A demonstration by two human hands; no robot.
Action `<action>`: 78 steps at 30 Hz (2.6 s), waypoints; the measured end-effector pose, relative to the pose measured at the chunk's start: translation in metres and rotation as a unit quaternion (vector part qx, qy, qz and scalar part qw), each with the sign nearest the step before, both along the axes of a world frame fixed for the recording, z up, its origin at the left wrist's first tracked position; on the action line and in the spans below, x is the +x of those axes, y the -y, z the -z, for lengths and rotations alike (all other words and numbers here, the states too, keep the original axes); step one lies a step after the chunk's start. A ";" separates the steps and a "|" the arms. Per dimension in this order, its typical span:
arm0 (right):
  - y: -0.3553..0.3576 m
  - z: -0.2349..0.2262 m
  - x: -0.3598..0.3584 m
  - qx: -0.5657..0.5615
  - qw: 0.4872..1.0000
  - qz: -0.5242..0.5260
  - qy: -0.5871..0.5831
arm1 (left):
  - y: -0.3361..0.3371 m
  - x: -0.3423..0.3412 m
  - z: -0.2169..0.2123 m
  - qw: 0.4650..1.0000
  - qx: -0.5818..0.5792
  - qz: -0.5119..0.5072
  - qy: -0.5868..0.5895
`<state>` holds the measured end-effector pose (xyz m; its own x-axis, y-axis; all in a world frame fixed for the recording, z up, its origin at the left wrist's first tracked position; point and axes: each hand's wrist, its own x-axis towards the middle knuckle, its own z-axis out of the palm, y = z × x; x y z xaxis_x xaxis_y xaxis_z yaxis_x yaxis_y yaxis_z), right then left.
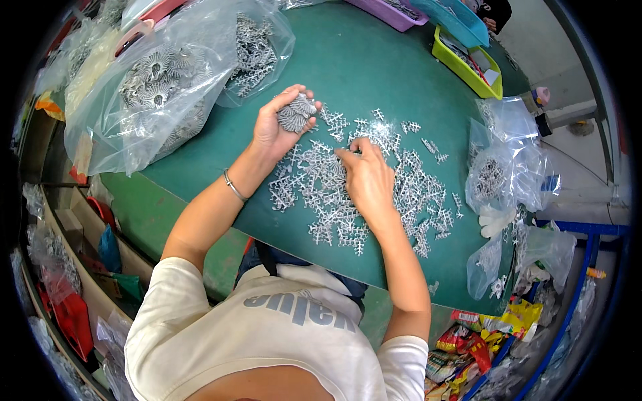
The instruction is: The person sorts small metallic snowflake-shaped decorative parts by hand on a green work surface, picking them from a central pile and grouping them together.
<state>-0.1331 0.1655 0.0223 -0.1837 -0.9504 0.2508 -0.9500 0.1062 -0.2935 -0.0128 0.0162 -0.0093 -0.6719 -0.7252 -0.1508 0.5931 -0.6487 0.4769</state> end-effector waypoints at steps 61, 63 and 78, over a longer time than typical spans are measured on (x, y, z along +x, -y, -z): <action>-0.062 -0.004 -0.008 0.076 0.994 0.076 -0.003 | 0.008 -0.001 0.012 0.999 0.035 -0.005 0.001; -0.060 -0.005 -0.002 0.097 0.990 0.103 -0.012 | 0.007 -0.001 0.011 0.999 0.035 -0.007 0.006; -0.059 -0.006 -0.002 0.035 0.982 0.126 0.135 | 0.005 -0.001 0.004 0.998 0.048 -0.018 0.029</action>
<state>-0.1350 0.2247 0.0282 -0.4652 -0.8799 0.0965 -0.7804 0.3562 -0.5140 -0.0136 0.0114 -0.0133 -0.6331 -0.7294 -0.2592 0.5904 -0.6715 0.4478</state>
